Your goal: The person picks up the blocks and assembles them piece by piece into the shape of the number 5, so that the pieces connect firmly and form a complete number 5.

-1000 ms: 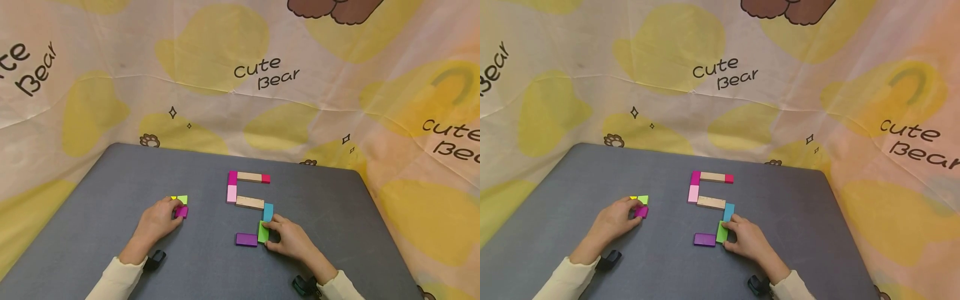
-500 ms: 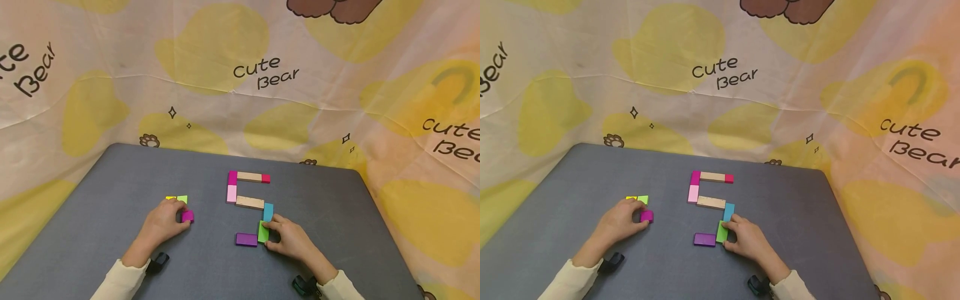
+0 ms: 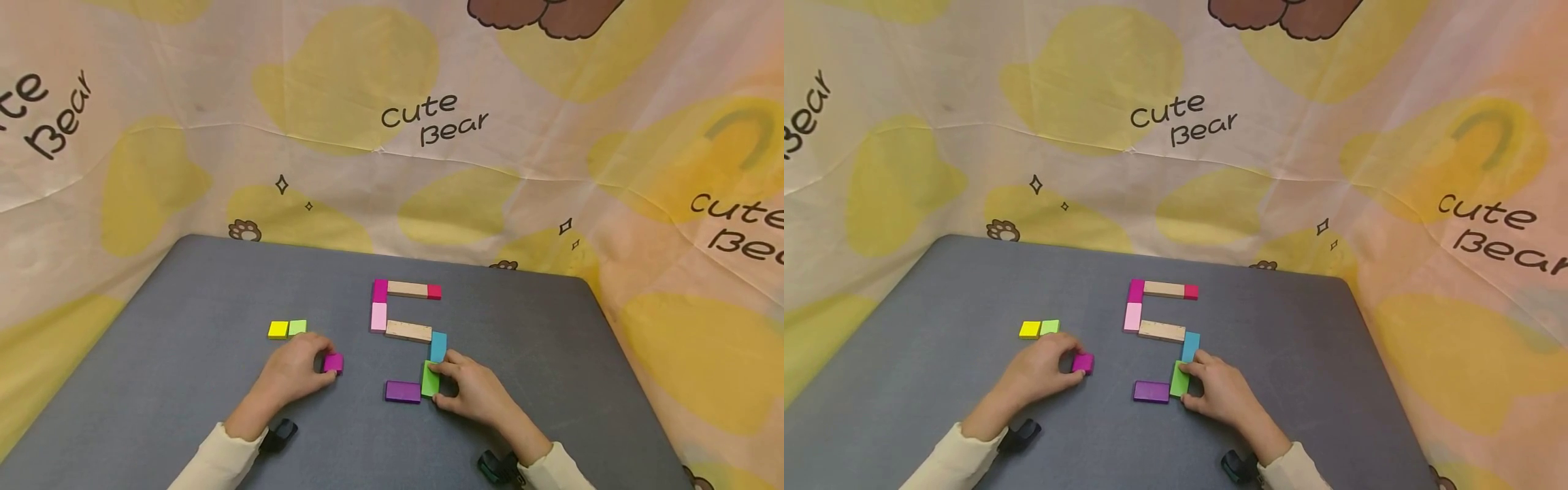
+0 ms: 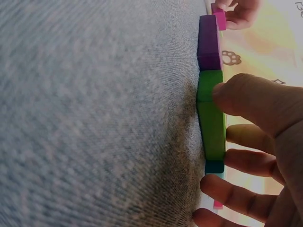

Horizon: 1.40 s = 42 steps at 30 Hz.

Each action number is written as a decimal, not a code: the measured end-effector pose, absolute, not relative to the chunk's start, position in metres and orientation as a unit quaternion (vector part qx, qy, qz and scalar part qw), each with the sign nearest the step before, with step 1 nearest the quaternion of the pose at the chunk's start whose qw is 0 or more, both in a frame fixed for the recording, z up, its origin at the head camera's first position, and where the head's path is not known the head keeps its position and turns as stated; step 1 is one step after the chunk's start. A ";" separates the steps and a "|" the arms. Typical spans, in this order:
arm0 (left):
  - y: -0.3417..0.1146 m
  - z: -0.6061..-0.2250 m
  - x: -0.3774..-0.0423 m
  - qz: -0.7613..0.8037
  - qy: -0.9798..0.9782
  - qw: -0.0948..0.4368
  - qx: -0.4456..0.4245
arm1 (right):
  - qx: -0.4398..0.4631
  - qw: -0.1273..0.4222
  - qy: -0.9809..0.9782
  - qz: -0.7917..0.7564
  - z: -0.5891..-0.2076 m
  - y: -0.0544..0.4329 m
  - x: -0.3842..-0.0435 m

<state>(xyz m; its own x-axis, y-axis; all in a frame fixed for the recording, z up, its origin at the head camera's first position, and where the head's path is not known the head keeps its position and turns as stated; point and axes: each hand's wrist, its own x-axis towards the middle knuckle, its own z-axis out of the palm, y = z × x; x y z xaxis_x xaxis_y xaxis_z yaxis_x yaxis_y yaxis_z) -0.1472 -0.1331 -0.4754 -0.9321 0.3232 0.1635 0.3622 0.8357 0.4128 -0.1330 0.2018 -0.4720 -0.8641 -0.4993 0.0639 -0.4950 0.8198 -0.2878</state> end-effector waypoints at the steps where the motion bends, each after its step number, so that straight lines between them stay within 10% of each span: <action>1: -0.130 -0.476 -0.147 -0.224 -0.957 0.043 -0.181 | -0.261 0.006 0.954 -0.149 -0.472 0.202 -0.133; 42: -0.069 -0.482 -0.144 -0.237 -0.936 0.031 -0.260 | -0.274 0.014 0.949 -0.152 -0.470 0.200 -0.143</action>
